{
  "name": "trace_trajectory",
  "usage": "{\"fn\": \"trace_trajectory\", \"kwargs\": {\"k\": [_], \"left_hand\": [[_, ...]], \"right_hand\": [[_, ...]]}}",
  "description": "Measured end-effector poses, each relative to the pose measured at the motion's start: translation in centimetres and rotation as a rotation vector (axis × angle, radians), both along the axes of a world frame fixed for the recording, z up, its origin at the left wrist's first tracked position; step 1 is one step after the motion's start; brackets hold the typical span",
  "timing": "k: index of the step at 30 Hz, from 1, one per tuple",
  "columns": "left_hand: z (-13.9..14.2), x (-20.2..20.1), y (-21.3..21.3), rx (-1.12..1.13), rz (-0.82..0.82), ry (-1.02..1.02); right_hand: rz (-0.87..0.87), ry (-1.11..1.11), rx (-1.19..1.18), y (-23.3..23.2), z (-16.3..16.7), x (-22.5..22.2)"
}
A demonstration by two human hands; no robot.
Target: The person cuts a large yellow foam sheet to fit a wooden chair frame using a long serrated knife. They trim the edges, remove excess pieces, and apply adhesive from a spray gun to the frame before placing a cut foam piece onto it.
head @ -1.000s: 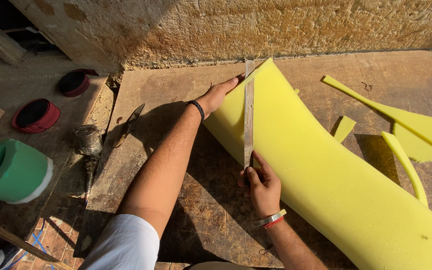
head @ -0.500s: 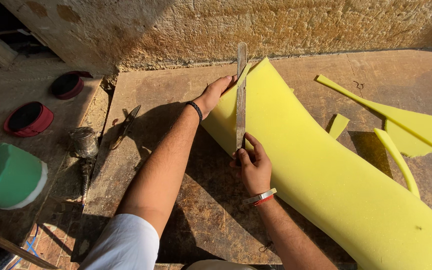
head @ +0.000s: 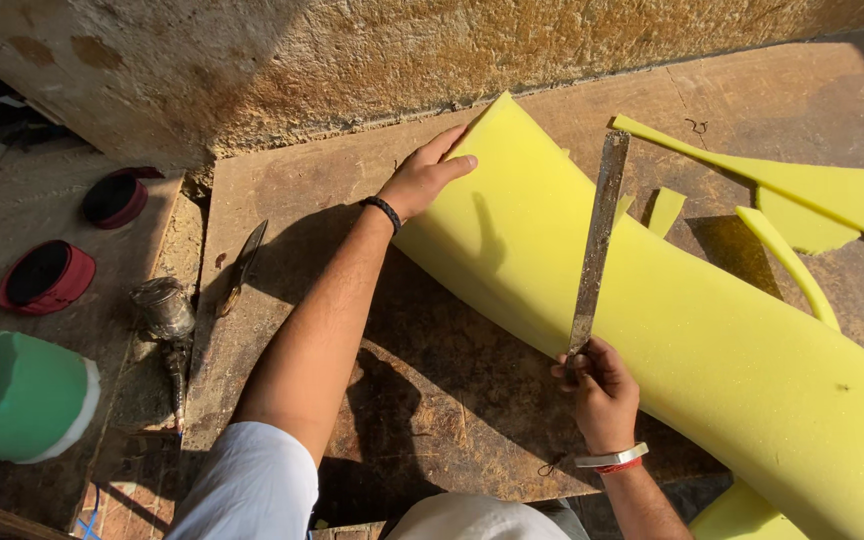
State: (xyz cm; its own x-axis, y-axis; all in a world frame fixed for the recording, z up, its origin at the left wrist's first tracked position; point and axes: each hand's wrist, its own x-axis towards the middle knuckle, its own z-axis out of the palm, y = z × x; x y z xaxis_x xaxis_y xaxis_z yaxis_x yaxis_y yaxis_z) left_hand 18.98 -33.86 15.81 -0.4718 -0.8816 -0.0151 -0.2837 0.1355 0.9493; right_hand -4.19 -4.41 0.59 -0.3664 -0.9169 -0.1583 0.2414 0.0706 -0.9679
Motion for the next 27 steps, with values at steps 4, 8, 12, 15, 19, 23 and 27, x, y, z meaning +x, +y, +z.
{"fn": "trace_trajectory", "kwargs": {"k": [4,8,12,15,19,23,27], "left_hand": [[-0.6,-3.4,0.8,-0.467,0.141,-0.559],[-0.5,-7.8,0.5,-0.859,0.064,-0.802],[0.7,-15.0,-1.1,-0.731,-0.227,-1.15],[1.8,-18.9,-3.5,-0.599,-0.284,-1.43],[0.7,-16.7,-4.1,-0.751,-0.271,-1.427],[0.0,-8.9,-3.4,-0.709,-0.107,-1.306],[1.8,2.0,-2.2,-0.537,0.116,-1.195]], "right_hand": [[-0.118,0.038,-0.006,2.0,-2.7,-4.2],[-0.056,-0.041,-0.063,6.1,-6.4,-6.2],[0.038,-0.11,0.039,8.4,-9.3,-7.2],[0.049,0.028,0.29,8.5,-10.7,-7.1],[0.019,0.301,0.368,8.0,-11.3,-5.2],[-0.016,0.303,0.024,6.4,-9.5,-4.0],[0.092,0.495,-0.166,0.8,-5.8,-4.8]]}}
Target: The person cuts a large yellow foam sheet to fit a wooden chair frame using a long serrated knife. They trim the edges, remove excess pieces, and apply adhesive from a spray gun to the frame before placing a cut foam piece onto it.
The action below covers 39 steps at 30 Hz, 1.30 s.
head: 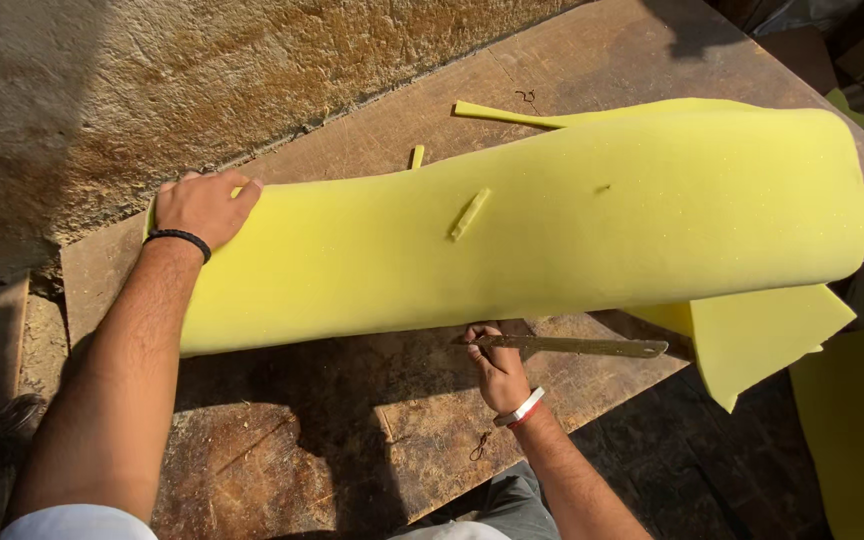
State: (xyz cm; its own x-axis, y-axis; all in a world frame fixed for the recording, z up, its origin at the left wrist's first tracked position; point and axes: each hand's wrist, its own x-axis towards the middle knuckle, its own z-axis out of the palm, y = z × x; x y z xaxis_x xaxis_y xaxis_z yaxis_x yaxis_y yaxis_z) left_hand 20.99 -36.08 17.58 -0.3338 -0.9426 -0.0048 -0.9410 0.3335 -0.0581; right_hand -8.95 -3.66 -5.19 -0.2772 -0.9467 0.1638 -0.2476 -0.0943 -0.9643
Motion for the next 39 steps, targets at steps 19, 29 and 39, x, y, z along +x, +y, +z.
{"fn": "trace_trajectory", "kwargs": {"k": [19,29,39], "left_hand": [[3.2,4.1,17.8,0.1,0.377,0.329],[4.0,2.5,31.1,0.212,0.495,0.501],[-4.0,16.0,33.7,0.088,0.166,1.284]], "right_hand": [[-0.28,-0.989,0.064,-13.5,7.3,12.7],[-0.008,-0.819,0.264,-7.3,9.1,7.5],[0.244,-0.558,-0.022,-4.0,15.9,11.4]]}}
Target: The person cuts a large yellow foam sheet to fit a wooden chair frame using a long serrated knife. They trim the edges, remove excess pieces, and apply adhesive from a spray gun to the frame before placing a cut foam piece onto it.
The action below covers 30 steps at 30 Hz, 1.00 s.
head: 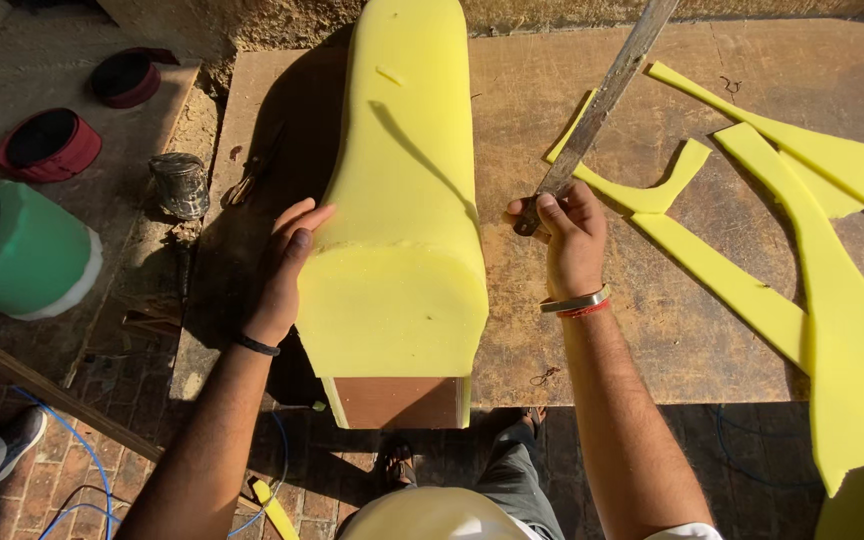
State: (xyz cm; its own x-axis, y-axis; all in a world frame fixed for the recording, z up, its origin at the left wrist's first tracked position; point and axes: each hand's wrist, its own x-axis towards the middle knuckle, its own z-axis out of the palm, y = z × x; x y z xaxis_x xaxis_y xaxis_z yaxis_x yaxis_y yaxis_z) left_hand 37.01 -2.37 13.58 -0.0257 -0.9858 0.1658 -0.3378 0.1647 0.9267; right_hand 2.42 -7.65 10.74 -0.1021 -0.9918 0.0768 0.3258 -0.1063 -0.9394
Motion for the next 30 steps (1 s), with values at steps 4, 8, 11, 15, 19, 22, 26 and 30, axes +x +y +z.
{"fn": "trace_trajectory", "kwargs": {"k": [4,8,11,15,19,22,26,30], "left_hand": [[-1.5,6.9,2.1,-0.06,-0.364,0.139],[-2.8,8.2,1.3,-0.148,-0.409,-0.025],[-3.1,8.0,0.5,-0.157,-0.383,-0.083],[-2.5,8.0,0.8,-0.144,-0.385,-0.058],[-1.9,8.4,1.2,-0.085,-0.516,0.044],[-1.9,8.3,0.9,-0.085,-0.48,-0.018],[-2.2,7.7,0.5,0.001,-0.395,-0.112],[-2.0,7.8,0.6,0.019,-0.407,-0.095]], "right_hand": [[-0.112,0.184,-0.143,10.2,1.4,4.3],[-0.005,0.051,-0.018,18.6,0.0,11.1],[0.067,-0.007,0.033,21.5,-1.1,14.8],[0.118,-0.035,0.088,22.7,-2.4,17.5],[-0.011,0.092,0.07,25.2,-4.7,19.3],[-0.144,0.737,0.022,27.6,-6.9,20.1],[-0.112,1.094,-0.287,28.6,-9.9,21.5],[-0.118,1.241,-0.221,29.0,-12.5,23.5]]}}
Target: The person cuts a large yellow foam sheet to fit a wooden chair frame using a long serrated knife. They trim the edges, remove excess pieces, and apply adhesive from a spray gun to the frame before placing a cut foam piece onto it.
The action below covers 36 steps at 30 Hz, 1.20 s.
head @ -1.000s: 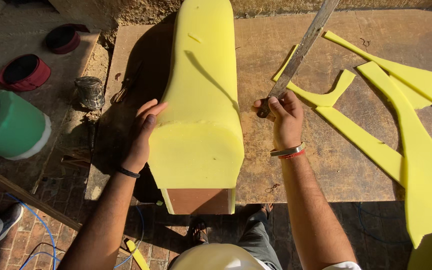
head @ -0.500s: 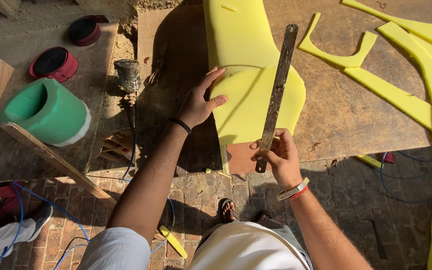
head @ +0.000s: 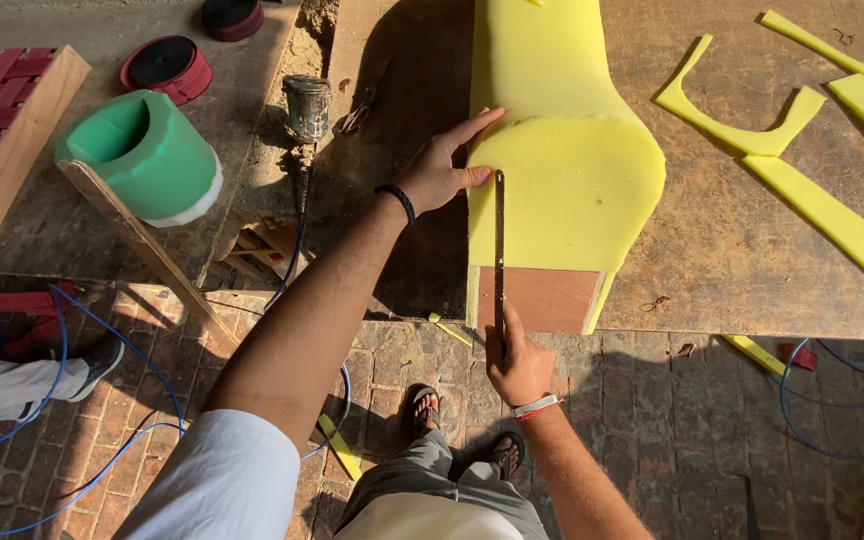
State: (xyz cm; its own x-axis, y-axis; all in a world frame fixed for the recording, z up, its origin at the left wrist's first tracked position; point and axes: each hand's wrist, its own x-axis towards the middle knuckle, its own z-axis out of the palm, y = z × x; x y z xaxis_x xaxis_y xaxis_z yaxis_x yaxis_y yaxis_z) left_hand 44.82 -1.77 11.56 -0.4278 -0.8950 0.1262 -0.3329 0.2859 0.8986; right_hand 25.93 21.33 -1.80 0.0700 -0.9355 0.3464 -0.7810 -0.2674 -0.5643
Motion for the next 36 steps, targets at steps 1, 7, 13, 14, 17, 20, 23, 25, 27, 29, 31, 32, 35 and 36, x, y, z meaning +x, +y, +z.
{"fn": "trace_trajectory", "kwargs": {"k": [1,7,13,14,17,20,23,25,27,29,31,32,35,36], "left_hand": [[0.1,0.1,0.1,-0.004,-0.022,0.02],[0.8,1.0,0.3,0.122,-0.085,0.095],[0.1,1.6,-0.7,-0.138,-0.147,0.013],[-0.2,1.8,-0.9,-0.134,-0.15,0.011],[-1.0,2.0,-1.7,-0.123,-0.17,0.016],[-1.8,2.1,-2.1,-0.108,-0.184,0.056],[-2.0,2.2,-2.0,-0.127,-0.193,0.072],[-1.8,2.3,-2.1,-0.152,-0.2,0.071],[-1.3,2.5,-2.0,-0.122,-0.181,0.029],[-0.2,1.8,-2.2,-0.151,-0.143,-0.099],[1.8,0.4,-2.7,-0.239,-0.079,-0.312],[2.8,-1.5,-2.7,-0.327,-0.096,-0.333],[6.3,-8.3,-3.1,-0.471,-0.16,-0.464],[7.4,-11.2,-3.0,-0.439,-0.2,-0.547]], "right_hand": [[-0.009,0.009,-0.004,0.2,-0.5,0.5],[-0.109,0.065,-0.109,0.0,-2.4,2.7],[-0.274,0.075,-0.199,-0.2,-2.5,5.1],[-0.29,0.089,-0.178,0.0,-2.5,5.4],[-0.343,0.115,-0.125,0.3,-2.6,6.0],[-0.365,0.118,-0.1,-0.6,-3.1,6.2],[-0.365,0.114,-0.105,-0.5,-4.3,6.3],[-0.376,0.14,-0.096,1.0,-5.3,5.8],[-0.357,0.137,0.006,5.1,-6.5,5.5],[-0.409,0.158,0.128,8.8,-7.8,4.3],[-0.436,0.101,0.112,11.0,-8.8,2.4],[-0.448,0.076,0.104,11.4,-9.0,1.1],[-0.487,0.109,0.025,9.4,-8.2,-3.3],[-0.493,0.106,-0.016,8.6,-7.4,-4.7]]}}
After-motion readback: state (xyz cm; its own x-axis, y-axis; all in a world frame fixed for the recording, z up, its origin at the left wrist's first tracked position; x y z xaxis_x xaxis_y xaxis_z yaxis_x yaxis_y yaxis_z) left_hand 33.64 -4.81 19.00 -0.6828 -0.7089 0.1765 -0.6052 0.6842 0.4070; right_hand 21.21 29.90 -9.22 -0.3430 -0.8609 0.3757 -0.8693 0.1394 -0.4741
